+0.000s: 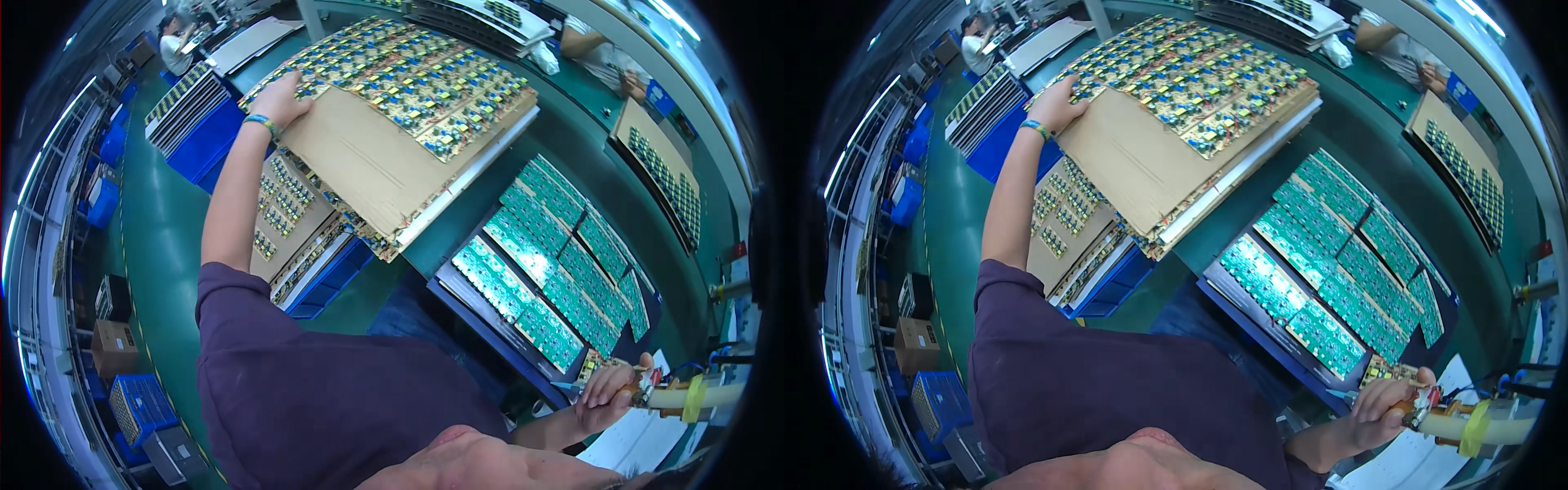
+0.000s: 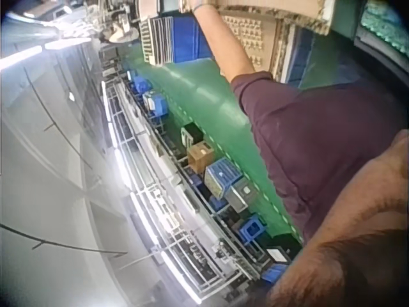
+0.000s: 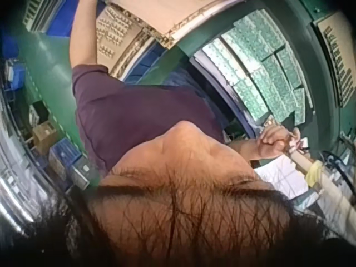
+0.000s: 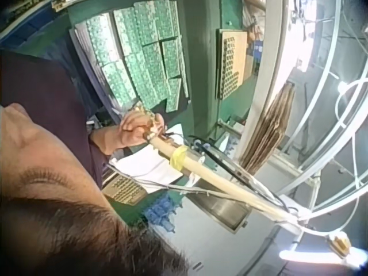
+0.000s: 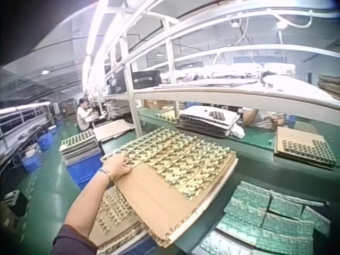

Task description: Assembling and inspecting electronic circuit boards at a manual assembly station using a handheld tool.

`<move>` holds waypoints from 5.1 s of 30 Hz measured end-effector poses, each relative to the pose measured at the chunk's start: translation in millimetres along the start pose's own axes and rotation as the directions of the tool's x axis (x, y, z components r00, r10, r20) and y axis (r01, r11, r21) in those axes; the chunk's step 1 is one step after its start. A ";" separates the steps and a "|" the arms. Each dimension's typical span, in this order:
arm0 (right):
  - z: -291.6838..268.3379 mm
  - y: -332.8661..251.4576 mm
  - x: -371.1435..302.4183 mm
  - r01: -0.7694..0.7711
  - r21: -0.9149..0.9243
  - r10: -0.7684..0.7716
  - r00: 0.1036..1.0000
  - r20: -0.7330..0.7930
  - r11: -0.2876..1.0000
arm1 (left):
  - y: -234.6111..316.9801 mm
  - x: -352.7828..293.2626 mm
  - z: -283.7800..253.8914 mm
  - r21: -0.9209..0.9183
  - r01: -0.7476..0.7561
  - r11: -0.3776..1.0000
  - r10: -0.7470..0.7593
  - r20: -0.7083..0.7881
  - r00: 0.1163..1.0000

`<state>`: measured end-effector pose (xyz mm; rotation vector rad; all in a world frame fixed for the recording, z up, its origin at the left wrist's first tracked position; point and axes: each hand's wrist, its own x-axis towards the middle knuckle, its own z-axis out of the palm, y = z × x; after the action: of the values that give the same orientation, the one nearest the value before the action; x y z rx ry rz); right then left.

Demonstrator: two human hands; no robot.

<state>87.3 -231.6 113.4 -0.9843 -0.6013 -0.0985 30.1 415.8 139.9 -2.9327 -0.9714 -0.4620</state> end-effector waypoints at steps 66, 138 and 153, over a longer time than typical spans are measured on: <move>-0.2 -44.7 10.1 -0.040 -0.156 0.055 0.994 0.092 0.987 | 354.1 -239.0 -6.6 -0.689 -0.720 0.079 0.959 -0.146 0.244; 33.2 8.6 14.7 -0.146 0.082 0.101 0.911 0.399 0.986 | 317.4 -245.7 23.0 -0.773 -0.632 0.053 0.923 -0.204 0.326; 39.8 9.3 18.1 -0.104 0.092 0.062 0.923 0.379 0.990 | 319.8 -247.3 21.2 -0.772 -0.634 0.046 0.936 -0.190 0.298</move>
<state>88.4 -191.0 132.0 -0.9246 -0.9056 0.2036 34.8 16.5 73.7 -3.5344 1.5104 -0.1932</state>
